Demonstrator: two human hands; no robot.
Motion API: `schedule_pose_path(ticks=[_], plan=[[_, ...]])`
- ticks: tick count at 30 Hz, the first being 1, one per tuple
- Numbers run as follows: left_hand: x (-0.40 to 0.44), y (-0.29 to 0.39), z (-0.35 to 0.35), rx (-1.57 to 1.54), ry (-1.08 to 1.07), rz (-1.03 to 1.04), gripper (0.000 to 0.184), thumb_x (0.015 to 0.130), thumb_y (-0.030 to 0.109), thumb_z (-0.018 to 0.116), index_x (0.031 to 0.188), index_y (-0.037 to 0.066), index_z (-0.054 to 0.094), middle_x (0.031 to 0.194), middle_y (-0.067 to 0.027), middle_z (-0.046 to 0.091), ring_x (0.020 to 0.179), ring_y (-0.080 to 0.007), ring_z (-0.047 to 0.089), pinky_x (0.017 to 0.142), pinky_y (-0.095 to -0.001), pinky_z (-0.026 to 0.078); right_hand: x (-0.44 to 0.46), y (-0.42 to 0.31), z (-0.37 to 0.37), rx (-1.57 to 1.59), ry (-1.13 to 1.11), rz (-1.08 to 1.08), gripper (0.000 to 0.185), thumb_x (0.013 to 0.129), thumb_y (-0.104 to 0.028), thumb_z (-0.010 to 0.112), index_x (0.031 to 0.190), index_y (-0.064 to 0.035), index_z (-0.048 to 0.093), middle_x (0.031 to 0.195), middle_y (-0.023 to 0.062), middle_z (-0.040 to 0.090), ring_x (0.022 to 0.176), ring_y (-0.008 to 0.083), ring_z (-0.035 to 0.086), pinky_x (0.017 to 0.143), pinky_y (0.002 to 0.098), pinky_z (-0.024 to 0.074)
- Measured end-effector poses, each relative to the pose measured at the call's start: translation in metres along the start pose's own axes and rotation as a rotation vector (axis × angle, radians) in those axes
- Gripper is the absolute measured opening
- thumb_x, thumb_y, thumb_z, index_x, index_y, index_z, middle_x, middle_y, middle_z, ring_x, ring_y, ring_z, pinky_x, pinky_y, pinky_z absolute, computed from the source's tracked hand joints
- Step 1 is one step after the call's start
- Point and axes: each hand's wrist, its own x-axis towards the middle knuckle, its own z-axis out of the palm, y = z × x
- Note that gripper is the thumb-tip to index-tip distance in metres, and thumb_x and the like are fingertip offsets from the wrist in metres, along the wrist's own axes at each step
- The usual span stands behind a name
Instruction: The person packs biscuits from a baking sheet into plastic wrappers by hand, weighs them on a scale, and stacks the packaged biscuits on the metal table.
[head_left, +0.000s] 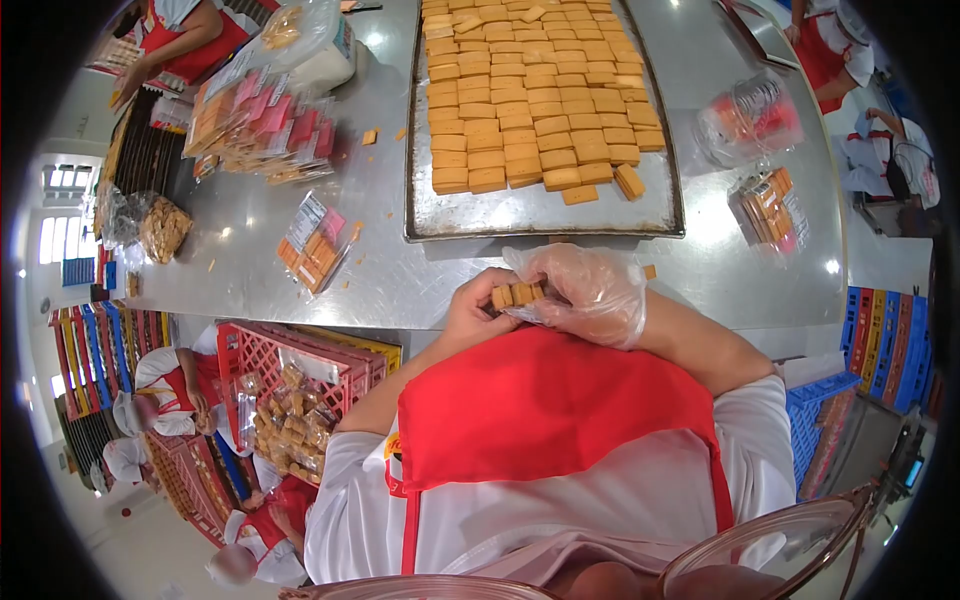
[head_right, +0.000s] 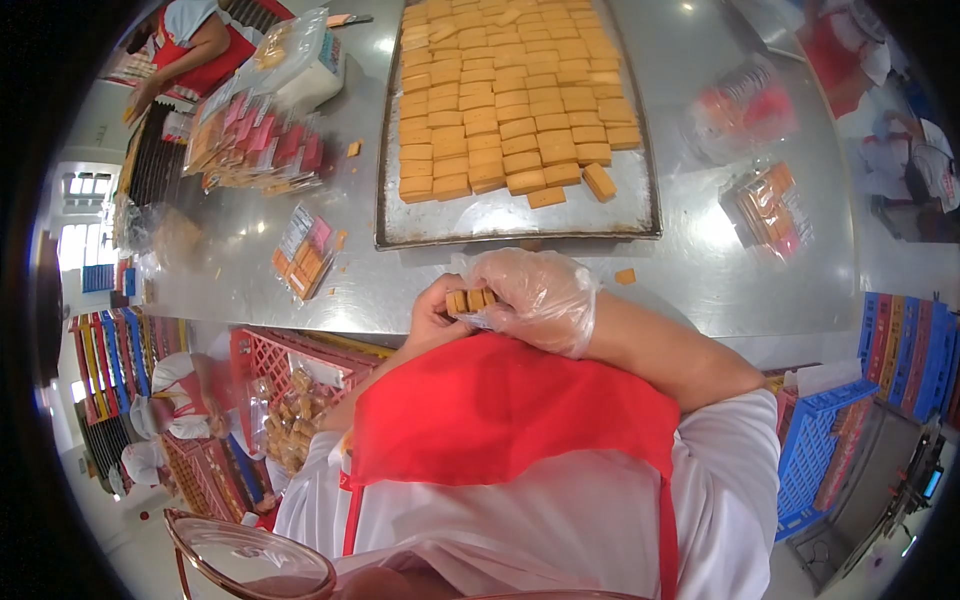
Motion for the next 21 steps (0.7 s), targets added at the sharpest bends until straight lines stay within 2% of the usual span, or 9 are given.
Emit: schedule_pose_path(ticks=[3,9,12,15,18,21], plan=[[-0.002,-0.006,-0.004,0.006,-0.023,-0.052,0.029,0.075,-0.004,0.061,0.101,0.002,0.05,0.096,-0.0031,0.058,0.09,-0.0077,0.055,0.079,-0.0238,0.044,0.001,-0.011,-0.011,0.039,-0.095,0.074,0.021,0.076,-0.018,0.059,0.092,-0.0067,0.053,0.087,0.0143,0.057,0.079,0.0349,0.055,0.067,0.0398,0.0442],[-0.001,-0.003,-0.003,0.001,-0.062,-0.076,0.031,0.076,-0.004,0.06,0.104,0.001,0.05,0.1,-0.0033,0.058,0.093,-0.0078,0.054,0.082,-0.0242,0.043,0.0,0.001,-0.012,-0.02,-0.135,-0.078,0.023,0.075,-0.017,0.06,0.094,-0.0068,0.054,0.089,0.0129,0.056,0.082,0.0333,0.054,0.067,0.0395,0.0437],[0.001,-0.001,-0.002,-0.028,-0.079,-0.051,0.032,0.077,-0.004,0.059,0.107,0.001,0.049,0.101,-0.0033,0.058,0.094,-0.0078,0.054,0.084,-0.0241,0.042,-0.002,0.009,-0.007,-0.012,-0.061,-0.205,0.023,0.074,-0.016,0.06,0.094,-0.0068,0.054,0.089,0.012,0.055,0.082,0.0323,0.054,0.068,0.0389,0.0438],[0.001,-0.001,-0.003,-0.045,-0.104,-0.026,0.032,0.078,-0.003,0.059,0.108,0.001,0.048,0.101,-0.004,0.058,0.094,-0.0081,0.054,0.084,-0.0241,0.042,-0.002,0.015,-0.005,-0.073,-0.003,-0.255,0.022,0.072,-0.009,0.067,0.092,-0.0058,0.058,0.087,0.0114,0.059,0.075,0.0292,0.057,0.065,0.0333,0.0467],[-0.001,-0.003,-0.002,-0.034,-0.061,-0.038,0.032,0.08,-0.001,0.06,0.109,0.001,0.047,0.101,-0.0052,0.058,0.093,-0.0087,0.054,0.083,-0.0242,0.042,-0.002,0.01,-0.01,-0.022,0.212,-0.361,0.016,0.07,-0.005,0.067,0.085,-0.0041,0.059,0.084,0.0107,0.059,0.074,0.0276,0.058,0.066,0.0327,0.0471],[-0.001,-0.002,-0.003,0.023,-0.022,-0.064,0.031,0.081,0.002,0.06,0.109,0.001,0.046,0.101,-0.0066,0.058,0.092,-0.0096,0.055,0.083,-0.0245,0.043,-0.008,0.001,-0.049,-0.031,0.347,-0.337,0.017,0.068,-0.003,0.069,0.081,-0.0028,0.058,0.08,0.0095,0.059,0.074,0.0231,0.058,0.067,0.0308,0.0468]])
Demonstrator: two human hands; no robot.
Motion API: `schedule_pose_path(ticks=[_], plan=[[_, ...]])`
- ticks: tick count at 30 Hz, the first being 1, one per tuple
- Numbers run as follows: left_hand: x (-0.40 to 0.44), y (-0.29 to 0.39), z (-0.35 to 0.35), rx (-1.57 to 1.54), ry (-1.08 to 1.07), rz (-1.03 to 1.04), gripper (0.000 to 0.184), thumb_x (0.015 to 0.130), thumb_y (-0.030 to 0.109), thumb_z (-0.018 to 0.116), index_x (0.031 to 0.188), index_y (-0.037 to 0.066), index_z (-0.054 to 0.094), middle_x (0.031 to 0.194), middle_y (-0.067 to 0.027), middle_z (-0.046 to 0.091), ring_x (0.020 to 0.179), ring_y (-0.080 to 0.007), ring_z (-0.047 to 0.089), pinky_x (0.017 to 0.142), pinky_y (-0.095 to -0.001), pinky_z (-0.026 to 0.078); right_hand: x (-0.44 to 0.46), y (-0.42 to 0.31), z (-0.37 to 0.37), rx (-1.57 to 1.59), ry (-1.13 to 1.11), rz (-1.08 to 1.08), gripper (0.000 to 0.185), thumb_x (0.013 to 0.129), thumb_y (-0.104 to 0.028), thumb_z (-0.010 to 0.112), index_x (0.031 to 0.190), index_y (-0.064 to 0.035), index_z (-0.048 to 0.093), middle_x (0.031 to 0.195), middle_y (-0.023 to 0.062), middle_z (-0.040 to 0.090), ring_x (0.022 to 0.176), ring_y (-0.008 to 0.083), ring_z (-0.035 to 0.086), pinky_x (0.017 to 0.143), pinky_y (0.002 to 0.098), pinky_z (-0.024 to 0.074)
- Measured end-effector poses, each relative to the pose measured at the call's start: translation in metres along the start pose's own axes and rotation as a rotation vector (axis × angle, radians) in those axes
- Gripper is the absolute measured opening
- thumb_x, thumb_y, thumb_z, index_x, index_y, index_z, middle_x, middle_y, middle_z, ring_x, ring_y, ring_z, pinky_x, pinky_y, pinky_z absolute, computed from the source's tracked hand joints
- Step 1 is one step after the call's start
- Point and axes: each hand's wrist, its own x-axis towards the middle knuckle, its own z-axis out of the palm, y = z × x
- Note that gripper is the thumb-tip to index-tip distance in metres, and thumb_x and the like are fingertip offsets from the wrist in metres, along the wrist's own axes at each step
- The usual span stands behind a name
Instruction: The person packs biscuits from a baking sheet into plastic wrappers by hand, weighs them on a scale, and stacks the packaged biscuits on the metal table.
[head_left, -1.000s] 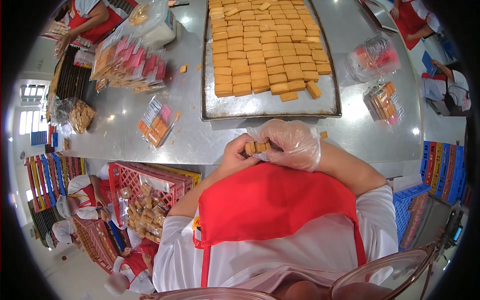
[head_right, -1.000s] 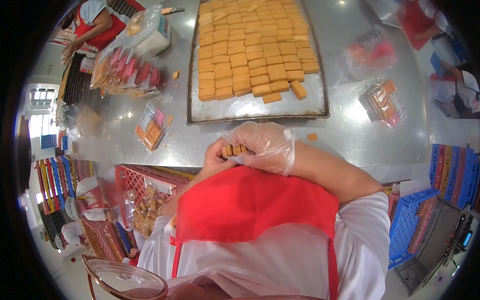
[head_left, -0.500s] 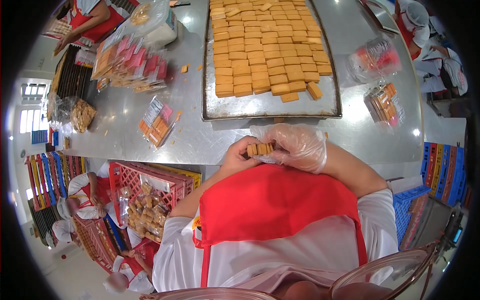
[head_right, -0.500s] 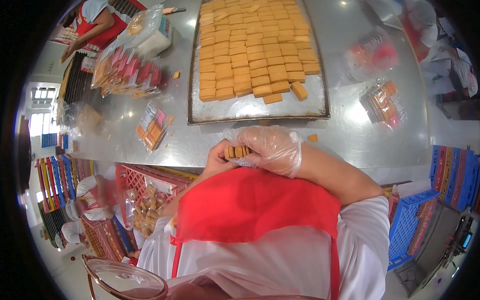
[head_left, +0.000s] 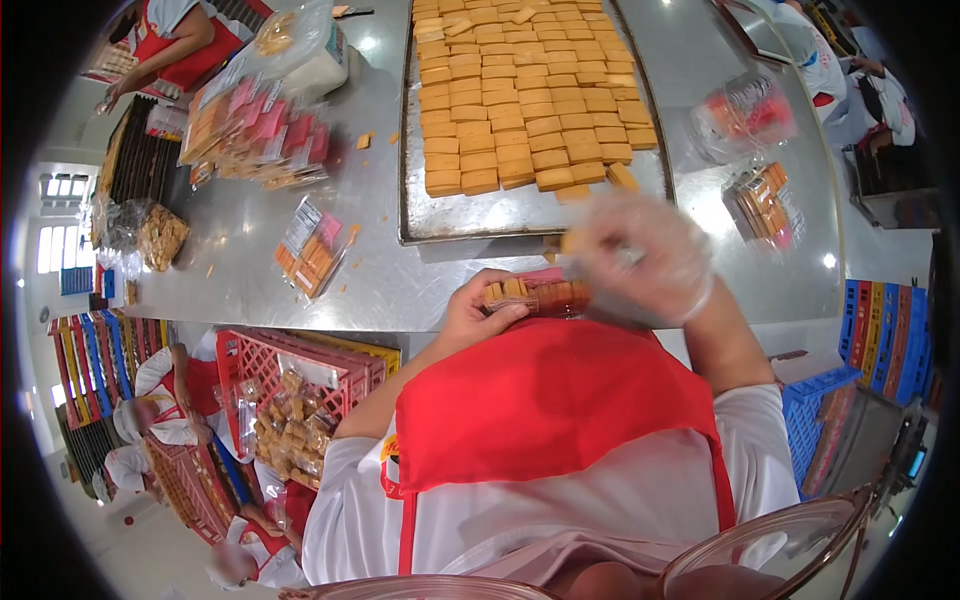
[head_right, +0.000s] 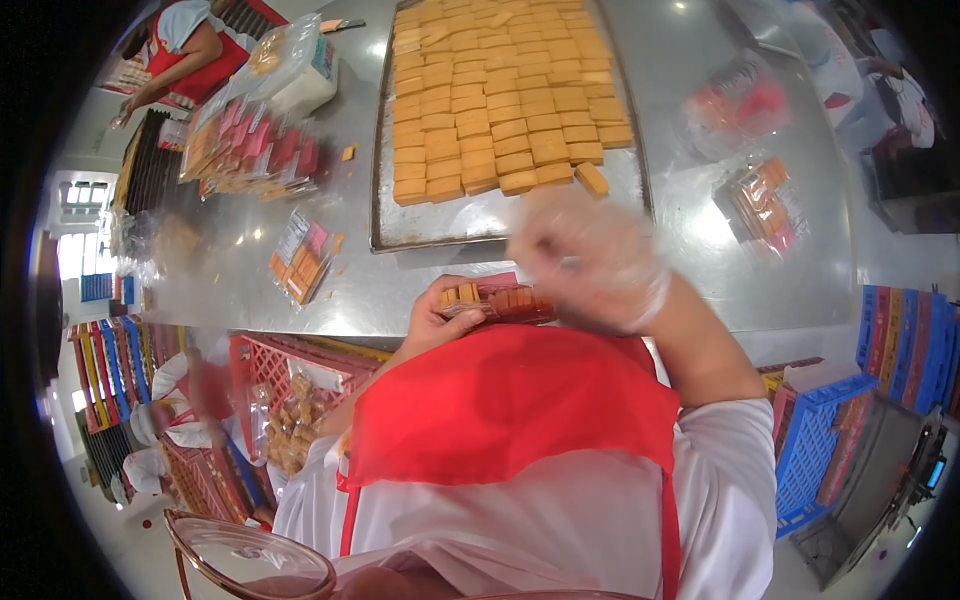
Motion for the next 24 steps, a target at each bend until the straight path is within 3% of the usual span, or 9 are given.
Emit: schedule_pose_path(ticks=[2,4,7,10,11,14,18,22,24], plan=[[0.0,0.002,0.002,0.035,0.012,0.013,0.031,0.081,0.003,0.059,0.109,0.001,0.046,0.102,-0.0072,0.058,0.093,-0.0102,0.054,0.083,-0.0248,0.043,-0.004,0.026,-0.022,-0.144,0.224,0.064,0.016,0.067,-0.004,0.07,0.078,-0.0025,0.058,0.078,0.0074,0.059,0.074,0.018,0.058,0.067,0.028,0.046],[0.001,0.004,0.004,0.064,0.02,0.055,0.031,0.082,0.003,0.059,0.11,0.001,0.045,0.102,-0.0074,0.057,0.094,-0.0105,0.054,0.084,-0.0251,0.043,-0.01,0.045,-0.036,-0.427,0.355,0.319,0.01,0.071,-0.008,0.066,0.072,-0.0055,0.057,0.077,0.0072,0.06,0.069,0.0217,0.057,0.063,0.0285,0.0453],[0.001,0.004,0.004,-0.007,0.016,0.003,0.032,0.083,0.004,0.057,0.112,0.001,0.043,0.104,-0.0079,0.056,0.096,-0.0111,0.054,0.085,-0.0256,0.042,-0.033,0.09,-0.042,-0.559,0.364,0.28,0.011,0.069,-0.01,0.068,0.072,-0.0069,0.058,0.078,0.0068,0.061,0.07,0.0216,0.058,0.063,0.0283,0.0459],[0.002,0.001,0.002,0.057,-0.003,0.105,0.033,0.084,0.004,0.057,0.112,0.001,0.042,0.104,-0.0082,0.056,0.096,-0.0113,0.054,0.085,-0.0259,0.043,-0.039,0.095,-0.03,-0.796,0.399,0.137,0.013,0.065,-0.011,0.07,0.07,-0.0079,0.058,0.079,0.0069,0.061,0.072,0.0208,0.059,0.064,0.0304,0.0468],[0.002,0.0,0.002,0.048,-0.004,0.105,0.033,0.084,0.004,0.057,0.112,0.001,0.042,0.104,-0.0082,0.056,0.096,-0.0113,0.054,0.085,-0.026,0.043,-0.041,0.09,-0.03,-0.859,0.327,0.209,0.017,0.062,-0.012,0.071,0.075,-0.0094,0.062,0.086,0.009,0.061,0.081,0.0237,0.059,0.069,0.034,0.0471],[0.001,-0.002,0.001,0.038,-0.004,0.104,0.033,0.083,0.005,0.058,0.112,0.001,0.041,0.103,-0.008,0.056,0.095,-0.0114,0.054,0.084,-0.0262,0.044,-0.025,0.056,-0.024,-0.76,0.427,0.03,0.02,0.066,-0.017,0.071,0.081,-0.0085,0.063,0.101,0.0151,0.057,0.092,0.0313,0.056,0.077,0.0366,0.0461],[0.002,-0.009,-0.001,0.015,-0.014,0.128,0.034,0.083,0.004,0.059,0.111,0.002,0.041,0.102,-0.0074,0.057,0.094,-0.0114,0.054,0.082,-0.0263,0.044,-0.007,0.016,0.002,-0.372,-0.192,-0.206,0.048,0.069,-0.037,0.067,0.11,-0.014,0.06,0.117,0.0201,0.048,0.103,0.038,0.05,0.085,0.0413,0.0428],[0.0,-0.013,-0.003,-0.051,0.01,0.042,0.034,0.082,0.004,0.059,0.11,0.002,0.041,0.104,-0.007,0.056,0.094,-0.0112,0.054,0.082,-0.0259,0.043,-0.006,0.021,0.029,-0.26,-0.367,-0.201,0.05,0.072,-0.043,0.062,0.116,-0.0197,0.056,0.121,0.0165,0.047,0.107,0.036,0.047,0.09,0.0428,0.0394],[-0.001,-0.01,-0.004,-0.014,-0.019,0.062,0.034,0.084,0.012,0.059,0.111,0.002,0.04,0.105,-0.0069,0.055,0.096,-0.0114,0.053,0.084,-0.0265,0.041,-0.005,0.026,0.034,-0.271,-0.414,-0.224,0.048,0.074,-0.042,0.06,0.117,-0.0216,0.055,0.122,0.0134,0.047,0.109,0.0346,0.047,0.091,0.0432,0.0385]])
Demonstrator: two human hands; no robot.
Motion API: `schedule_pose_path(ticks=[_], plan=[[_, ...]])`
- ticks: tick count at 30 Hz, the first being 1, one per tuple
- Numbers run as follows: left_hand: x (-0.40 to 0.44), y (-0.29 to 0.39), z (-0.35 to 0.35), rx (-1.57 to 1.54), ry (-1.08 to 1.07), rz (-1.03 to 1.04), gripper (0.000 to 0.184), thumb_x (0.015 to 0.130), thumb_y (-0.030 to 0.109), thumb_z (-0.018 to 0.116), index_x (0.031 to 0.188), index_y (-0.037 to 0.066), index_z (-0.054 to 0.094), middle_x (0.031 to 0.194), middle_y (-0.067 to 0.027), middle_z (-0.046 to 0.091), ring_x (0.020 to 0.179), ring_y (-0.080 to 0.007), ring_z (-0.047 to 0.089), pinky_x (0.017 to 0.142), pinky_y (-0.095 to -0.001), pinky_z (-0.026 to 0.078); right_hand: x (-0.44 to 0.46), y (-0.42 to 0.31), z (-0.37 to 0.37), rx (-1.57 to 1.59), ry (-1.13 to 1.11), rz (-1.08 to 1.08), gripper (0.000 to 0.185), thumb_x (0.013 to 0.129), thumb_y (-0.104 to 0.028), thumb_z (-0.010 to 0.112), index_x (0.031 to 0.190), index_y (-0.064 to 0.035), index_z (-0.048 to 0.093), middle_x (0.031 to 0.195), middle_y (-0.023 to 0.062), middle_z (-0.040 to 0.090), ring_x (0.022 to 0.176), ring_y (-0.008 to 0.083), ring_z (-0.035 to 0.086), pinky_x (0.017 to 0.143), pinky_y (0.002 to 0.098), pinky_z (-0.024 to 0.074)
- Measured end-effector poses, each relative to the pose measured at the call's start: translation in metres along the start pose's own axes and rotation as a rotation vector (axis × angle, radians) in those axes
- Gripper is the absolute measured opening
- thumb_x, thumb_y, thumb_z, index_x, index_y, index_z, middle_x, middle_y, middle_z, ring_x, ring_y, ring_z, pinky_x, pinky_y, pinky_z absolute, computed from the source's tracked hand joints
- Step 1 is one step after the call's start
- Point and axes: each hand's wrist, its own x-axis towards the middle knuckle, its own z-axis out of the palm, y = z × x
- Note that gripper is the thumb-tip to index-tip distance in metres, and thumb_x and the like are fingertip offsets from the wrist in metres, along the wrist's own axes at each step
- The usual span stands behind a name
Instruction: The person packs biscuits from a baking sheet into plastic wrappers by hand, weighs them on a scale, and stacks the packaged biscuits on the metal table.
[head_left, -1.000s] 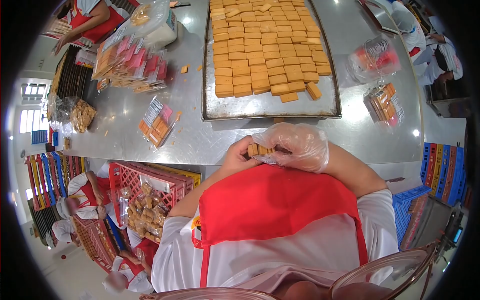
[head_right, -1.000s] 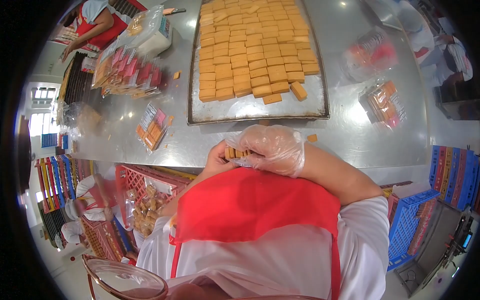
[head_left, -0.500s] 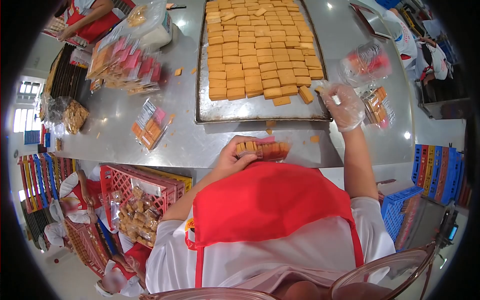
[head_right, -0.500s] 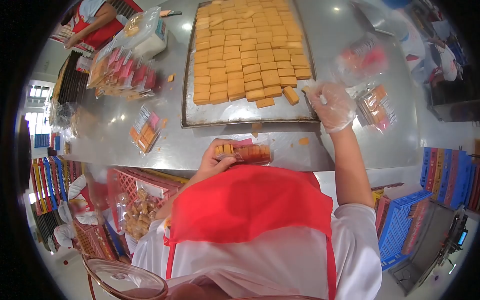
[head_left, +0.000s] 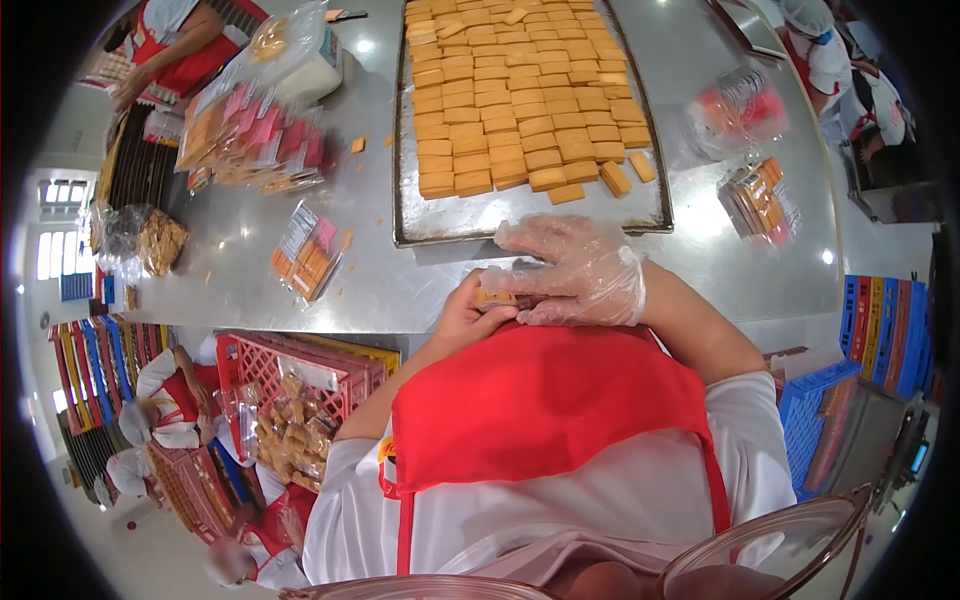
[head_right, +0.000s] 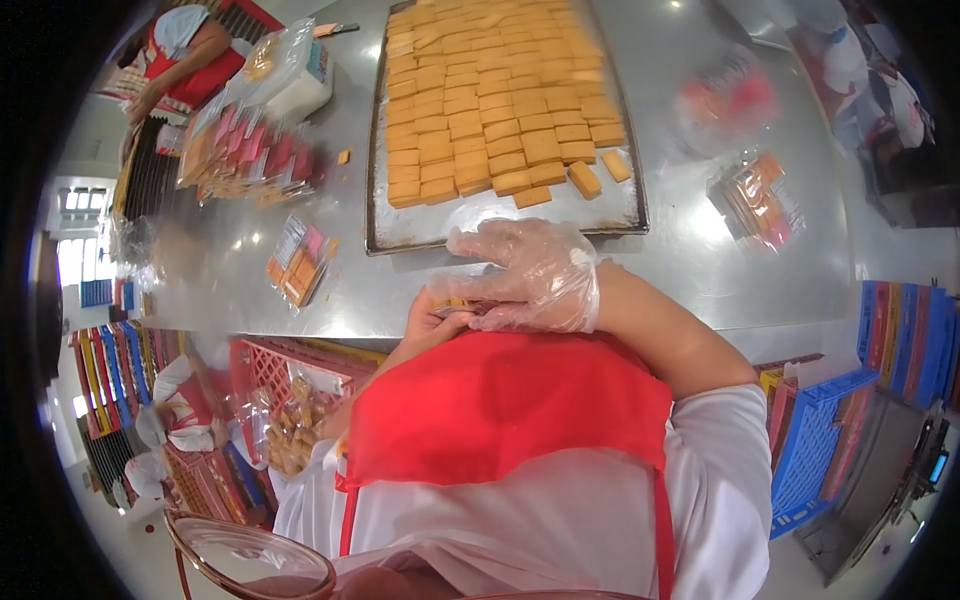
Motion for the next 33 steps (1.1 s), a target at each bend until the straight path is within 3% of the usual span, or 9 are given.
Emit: schedule_pose_path(ticks=[3,7,9,13,19,22,25,30,33], plan=[[0.001,-0.005,-0.003,-0.03,-0.031,0.058,0.042,0.086,0.031,0.055,0.113,0.002,0.04,0.107,-0.0073,0.054,0.099,-0.0123,0.051,0.086,-0.0278,0.04,0.006,-0.006,-0.002,-0.077,-0.172,0.08,0.041,0.077,-0.039,0.058,0.114,-0.0201,0.056,0.123,0.008,0.048,0.109,0.0325,0.047,0.089,0.0423,0.0396],[0.003,-0.005,0.002,-0.111,-0.029,0.037,0.063,0.083,0.055,0.045,0.116,0.001,0.038,0.11,-0.0094,0.052,0.104,-0.0149,0.048,0.09,-0.0295,0.038,0.003,-0.004,0.002,-0.168,-0.164,0.058,0.035,0.078,-0.034,0.058,0.11,-0.0181,0.058,0.119,0.0057,0.052,0.11,0.0303,0.048,0.089,0.0416,0.0402],[0.005,-0.01,-0.002,0.007,-0.005,0.103,0.065,0.083,0.057,0.043,0.115,0.001,0.04,0.112,-0.0108,0.051,0.106,-0.0162,0.048,0.09,-0.0295,0.038,0.003,-0.006,0.001,-0.186,-0.133,0.049,0.032,0.078,-0.032,0.058,0.107,-0.0169,0.058,0.117,0.0052,0.053,0.109,0.0296,0.048,0.088,0.0412,0.0406],[0.005,0.014,0.013,-0.36,0.107,0.044,0.046,0.088,0.043,0.046,0.109,0.002,0.045,0.112,-0.0124,0.051,0.107,-0.0177,0.047,0.089,-0.031,0.039,0.008,-0.006,-0.003,-0.058,-0.092,0.083,0.032,0.077,-0.032,0.06,0.105,-0.0157,0.059,0.116,0.0085,0.053,0.108,0.0298,0.049,0.086,0.041,0.0423],[0.014,0.002,-0.017,-0.397,0.102,0.119,0.007,0.087,0.006,0.05,0.092,0.002,0.053,0.103,-0.0101,0.055,0.094,-0.0176,0.053,0.082,-0.0317,0.044,0.02,-0.01,0.001,0.107,-0.079,0.073,0.034,0.075,-0.034,0.061,0.102,-0.0141,0.058,0.11,0.0113,0.053,0.098,0.0313,0.053,0.078,0.0389,0.0452],[0.019,0.013,-0.012,-0.61,0.145,0.059,0.006,0.086,0.006,0.051,0.09,0.002,0.054,0.099,-0.0092,0.056,0.088,-0.0165,0.055,0.078,-0.0289,0.045,0.029,-0.01,0.006,0.095,-0.132,0.122,0.032,0.076,-0.036,0.06,0.098,-0.0127,0.058,0.105,0.0103,0.054,0.093,0.0302,0.054,0.073,0.0379,0.0459],[0.022,0.027,-0.015,-0.515,0.114,-0.018,0.003,0.084,0.005,0.054,0.085,0.002,0.056,0.095,-0.008,0.058,0.086,-0.0152,0.055,0.078,-0.0272,0.044,0.039,-0.01,-0.002,0.121,-0.263,0.14,0.033,0.073,-0.033,0.064,0.094,-0.0081,0.059,0.104,0.0141,0.054,0.089,0.0312,0.055,0.073,0.0363,0.0447],[0.023,0.04,-0.022,0.143,0.045,0.177,0.006,0.083,0.007,0.057,0.078,0.004,0.058,0.093,-0.0074,0.056,0.081,-0.0141,0.053,0.072,-0.0262,0.043,0.04,-0.011,0.009,0.233,-0.193,0.143,0.029,0.077,-0.033,0.06,0.099,-0.0145,0.058,0.095,0.0119,0.056,0.085,0.0295,0.056,0.07,0.0377,0.0458],[0.021,0.032,-0.026,-0.297,-0.007,0.183,0.007,0.081,0.008,0.059,0.076,0.004,0.057,0.094,-0.0073,0.053,0.082,-0.0136,0.052,0.073,-0.0253,0.042,0.049,-0.033,-0.004,0.058,-0.382,0.209,0.026,0.079,-0.033,0.057,0.101,-0.0184,0.059,0.092,0.0101,0.058,0.085,0.0279,0.057,0.069,0.0377,0.0465]])
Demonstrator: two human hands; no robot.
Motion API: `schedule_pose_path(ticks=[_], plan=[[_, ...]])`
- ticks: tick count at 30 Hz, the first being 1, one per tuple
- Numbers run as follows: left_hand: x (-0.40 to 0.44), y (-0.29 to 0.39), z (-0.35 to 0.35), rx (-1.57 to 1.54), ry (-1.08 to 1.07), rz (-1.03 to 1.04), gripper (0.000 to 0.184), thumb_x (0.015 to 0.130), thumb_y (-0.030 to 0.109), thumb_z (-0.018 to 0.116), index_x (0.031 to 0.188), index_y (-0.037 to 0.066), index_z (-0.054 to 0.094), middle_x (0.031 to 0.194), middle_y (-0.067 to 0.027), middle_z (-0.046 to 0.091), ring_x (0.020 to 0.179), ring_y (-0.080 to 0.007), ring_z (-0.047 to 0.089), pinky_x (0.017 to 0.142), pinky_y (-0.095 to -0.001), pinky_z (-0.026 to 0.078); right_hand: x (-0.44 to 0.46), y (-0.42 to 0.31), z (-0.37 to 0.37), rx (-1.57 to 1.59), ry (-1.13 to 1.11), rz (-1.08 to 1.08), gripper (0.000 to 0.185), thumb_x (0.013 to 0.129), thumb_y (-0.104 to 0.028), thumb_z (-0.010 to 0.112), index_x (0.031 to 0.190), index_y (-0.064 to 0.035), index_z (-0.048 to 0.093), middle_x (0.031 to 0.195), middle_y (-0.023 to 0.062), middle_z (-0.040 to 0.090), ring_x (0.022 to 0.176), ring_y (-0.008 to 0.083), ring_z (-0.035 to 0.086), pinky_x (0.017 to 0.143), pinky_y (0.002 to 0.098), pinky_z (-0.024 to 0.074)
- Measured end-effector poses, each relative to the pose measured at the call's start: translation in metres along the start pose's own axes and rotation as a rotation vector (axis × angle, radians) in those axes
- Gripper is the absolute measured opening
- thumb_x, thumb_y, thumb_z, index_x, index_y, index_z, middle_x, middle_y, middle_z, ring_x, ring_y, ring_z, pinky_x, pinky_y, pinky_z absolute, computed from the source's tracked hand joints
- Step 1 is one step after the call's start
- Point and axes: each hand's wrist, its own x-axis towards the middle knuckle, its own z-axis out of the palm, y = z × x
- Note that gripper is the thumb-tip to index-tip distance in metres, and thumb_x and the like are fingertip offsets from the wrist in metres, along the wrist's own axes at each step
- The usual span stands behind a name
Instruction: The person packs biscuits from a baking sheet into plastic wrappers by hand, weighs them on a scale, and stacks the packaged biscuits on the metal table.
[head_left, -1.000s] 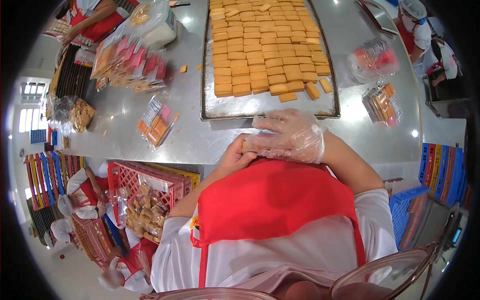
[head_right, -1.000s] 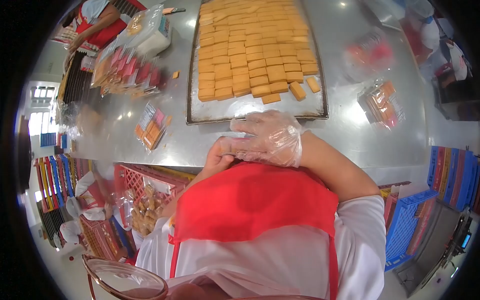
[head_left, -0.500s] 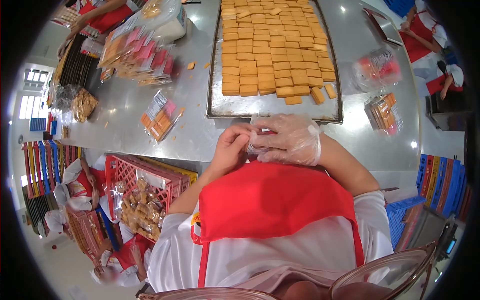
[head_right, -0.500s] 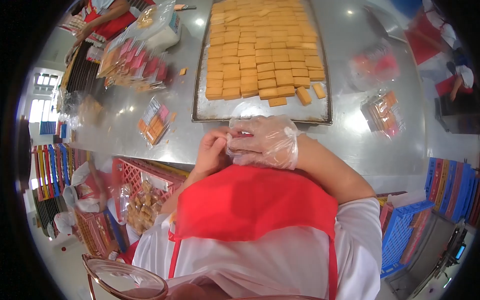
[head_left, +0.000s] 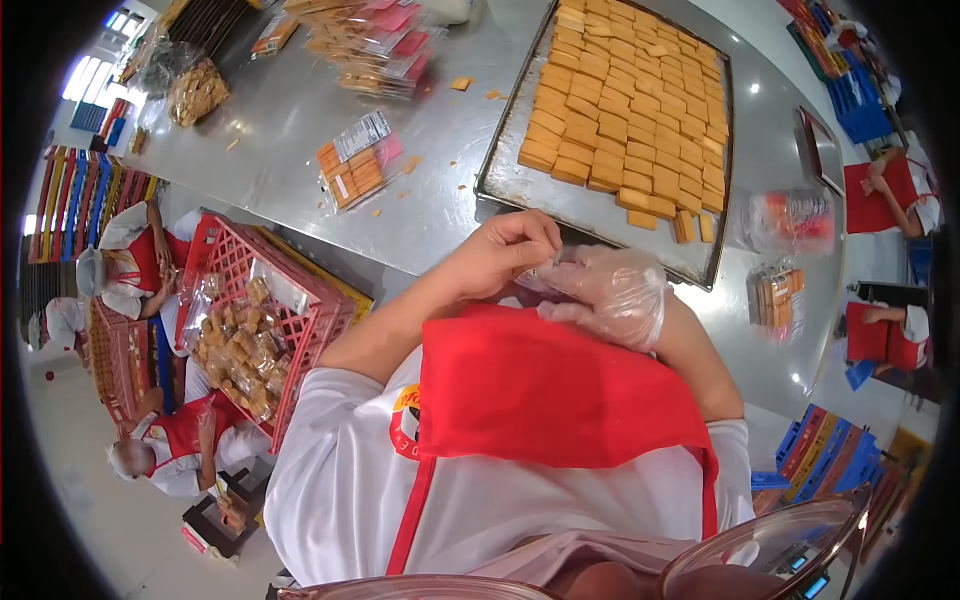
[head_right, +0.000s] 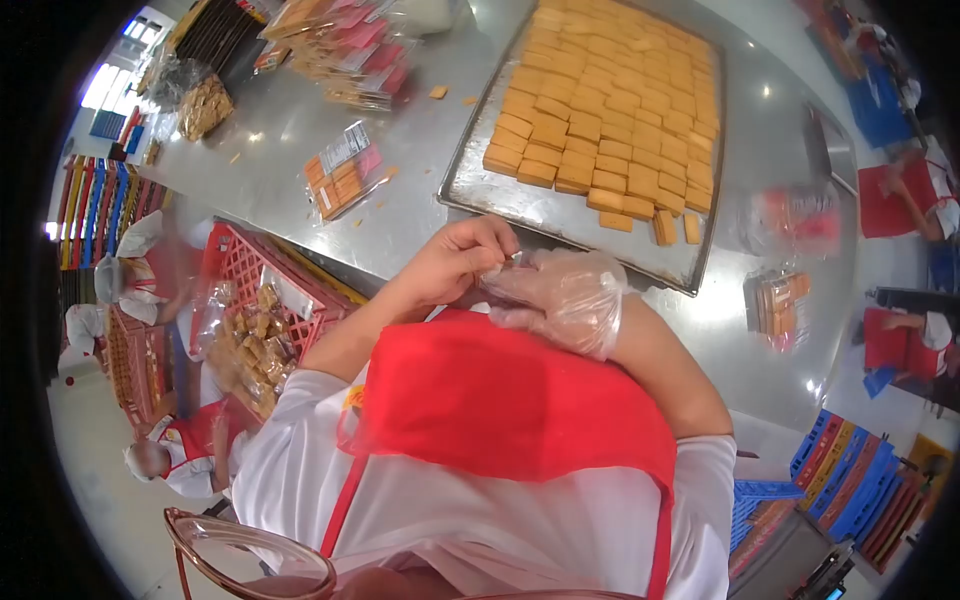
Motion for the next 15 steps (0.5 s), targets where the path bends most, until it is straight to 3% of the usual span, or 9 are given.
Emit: schedule_pose_path(ticks=[1,3,5,9,12,15], plan=[[0.0,0.003,0.001,-0.045,0.011,-0.058,0.007,0.081,0.007,0.059,0.076,0.004,0.057,0.094,-0.0074,0.052,0.083,-0.0137,0.051,0.074,-0.0256,0.041,0.0,-0.009,-0.004,-0.063,-0.076,0.058,0.026,0.079,-0.033,0.057,0.101,-0.0189,0.059,0.091,0.0096,0.058,0.084,0.0276,0.058,0.069,0.0376,0.0465],[-0.001,0.015,0.007,-0.135,0.037,-0.171,0.007,0.08,0.007,0.06,0.074,0.004,0.057,0.095,-0.0077,0.051,0.084,-0.0138,0.05,0.074,-0.0261,0.041,-0.002,-0.009,-0.002,-0.017,0.077,-0.009,0.024,0.079,-0.032,0.057,0.098,-0.0177,0.061,0.087,0.0088,0.058,0.077,0.027,0.058,0.063,0.0379,0.0467],[0.002,0.028,0.017,0.076,0.029,-0.126,0.007,0.079,0.006,0.061,0.074,0.003,0.057,0.094,-0.0074,0.051,0.085,-0.0135,0.05,0.075,-0.0263,0.041,-0.004,-0.006,-0.001,0.022,0.221,-0.102,0.022,0.079,-0.031,0.058,0.096,-0.0163,0.061,0.084,0.0089,0.057,0.073,0.0272,0.058,0.06,0.0382,0.0464],[0.011,0.039,0.026,0.376,-0.016,-0.119,0.005,0.078,0.006,0.061,0.076,0.003,0.058,0.094,-0.0072,0.052,0.087,-0.0133,0.05,0.076,-0.0275,0.041,-0.002,-0.001,0.005,-0.094,0.098,-0.088,0.02,0.08,-0.027,0.058,0.095,-0.015,0.061,0.083,0.0091,0.058,0.075,0.0278,0.058,0.059,0.0367,0.0465],[0.02,0.046,0.023,0.678,-0.027,-0.122,0.015,0.076,0.01,0.064,0.088,0.004,0.058,0.105,-0.0083,0.051,0.094,-0.0153,0.05,0.083,-0.0288,0.04,-0.002,0.016,0.015,-0.116,0.182,-0.164,0.02,0.081,-0.026,0.055,0.093,-0.0111,0.062,0.08,0.0104,0.058,0.074,0.0289,0.058,0.059,0.036,0.0466],[0.018,0.07,0.025,0.691,0.072,0.067,0.04,0.074,0.016,0.068,0.107,0.005,0.051,0.117,-0.0091,0.047,0.102,-0.0181,0.049,0.088,-0.0308,0.039,-0.008,0.017,0.017,0.243,0.508,-0.051,0.017,0.084,-0.02,0.052,0.087,-0.0061,0.06,0.077,0.0115,0.059,0.072,0.0284,0.058,0.059,0.0354,0.0455]])
